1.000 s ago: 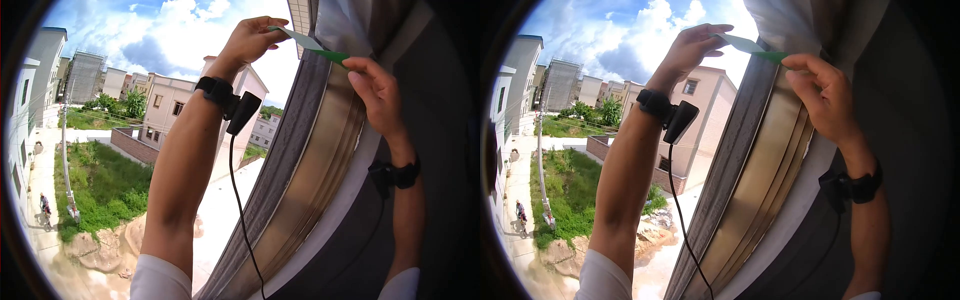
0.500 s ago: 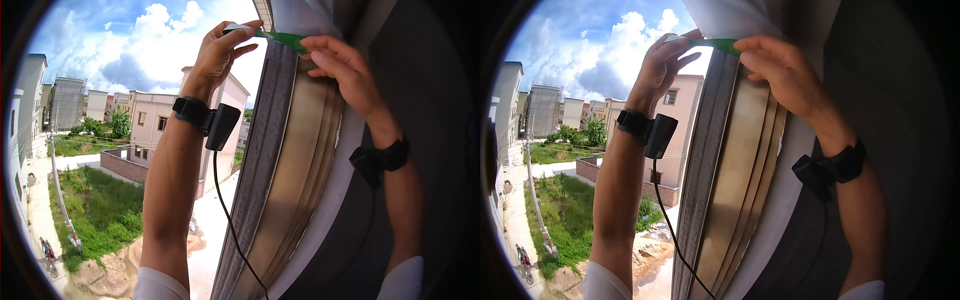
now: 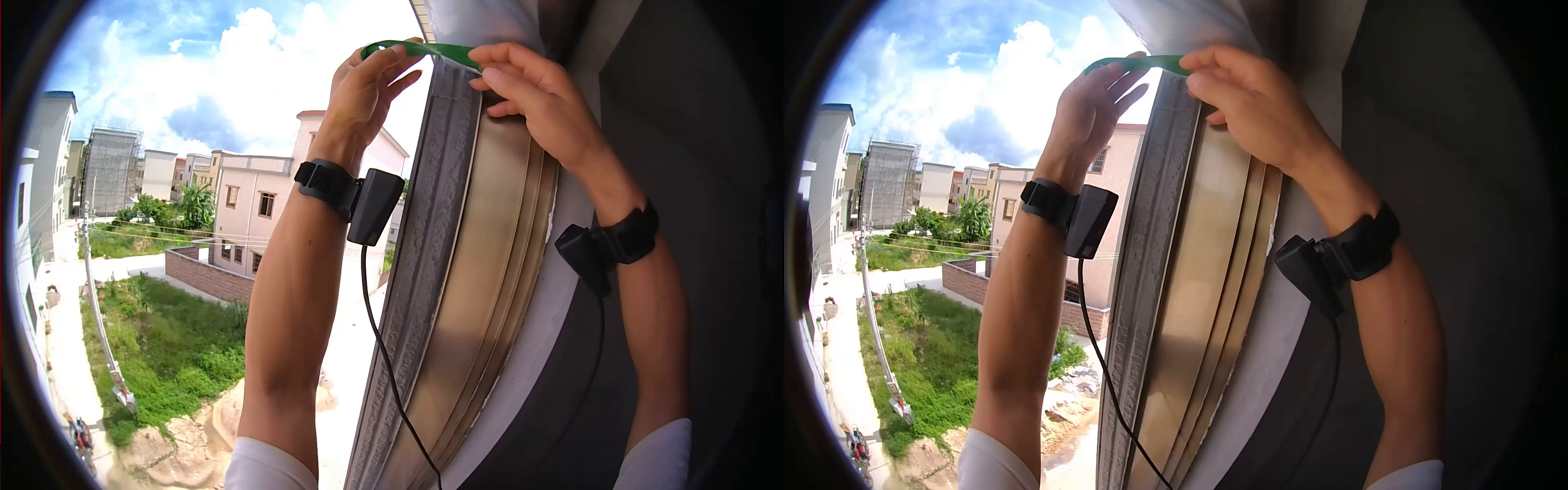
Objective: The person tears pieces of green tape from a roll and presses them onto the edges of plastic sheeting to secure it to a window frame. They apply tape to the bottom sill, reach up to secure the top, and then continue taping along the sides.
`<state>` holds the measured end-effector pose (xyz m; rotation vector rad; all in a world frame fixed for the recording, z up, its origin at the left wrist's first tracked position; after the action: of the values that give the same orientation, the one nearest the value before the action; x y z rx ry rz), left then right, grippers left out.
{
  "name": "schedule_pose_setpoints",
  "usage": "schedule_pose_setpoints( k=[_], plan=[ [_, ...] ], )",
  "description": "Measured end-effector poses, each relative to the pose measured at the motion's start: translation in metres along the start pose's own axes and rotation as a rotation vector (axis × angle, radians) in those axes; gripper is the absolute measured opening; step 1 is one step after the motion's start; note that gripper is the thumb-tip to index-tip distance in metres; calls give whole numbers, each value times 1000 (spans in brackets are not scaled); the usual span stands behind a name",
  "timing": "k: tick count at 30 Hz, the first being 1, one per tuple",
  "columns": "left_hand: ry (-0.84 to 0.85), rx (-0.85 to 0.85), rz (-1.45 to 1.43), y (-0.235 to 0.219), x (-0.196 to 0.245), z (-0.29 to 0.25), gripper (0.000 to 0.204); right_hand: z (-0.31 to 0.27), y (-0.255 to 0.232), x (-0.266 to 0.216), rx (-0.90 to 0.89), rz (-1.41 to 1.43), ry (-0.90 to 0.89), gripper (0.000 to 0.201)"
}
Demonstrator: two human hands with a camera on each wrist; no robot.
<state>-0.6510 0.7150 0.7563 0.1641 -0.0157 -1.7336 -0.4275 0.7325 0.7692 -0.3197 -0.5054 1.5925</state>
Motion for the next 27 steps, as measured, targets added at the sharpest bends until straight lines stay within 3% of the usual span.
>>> schedule_pose_setpoints(
  k=[4,6,10,16,22,27],
  plan=[
    [-36,38,51,-9,-9,12,33,5,1,-1,-32,9,42,39],
    [-47,54,335,-14,-12,19,35,7,3,1,-46,54,89,42],
    [-16,42,464,-17,-13,40,35,7,7,1,-59,75,119,43],
    [7,62,571,2,-20,64,34,5,8,2,-79,98,156,44],
    [-28,102,590,48,-33,63,36,-16,-23,11,-95,84,114,43],
    [56,95,655,73,-44,83,32,-23,-44,11,-124,82,100,45]
  ],
)
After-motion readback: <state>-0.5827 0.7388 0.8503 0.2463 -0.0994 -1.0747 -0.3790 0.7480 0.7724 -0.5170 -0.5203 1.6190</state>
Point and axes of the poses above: each hand's wrist, its own z-axis towards the middle knuckle, its own y-axis out of the palm, x = y × z, the point moved 2 cm from there along z, towards the middle knuckle, and after that the axes turned 5 degrees about y, right-handed, at the moved point
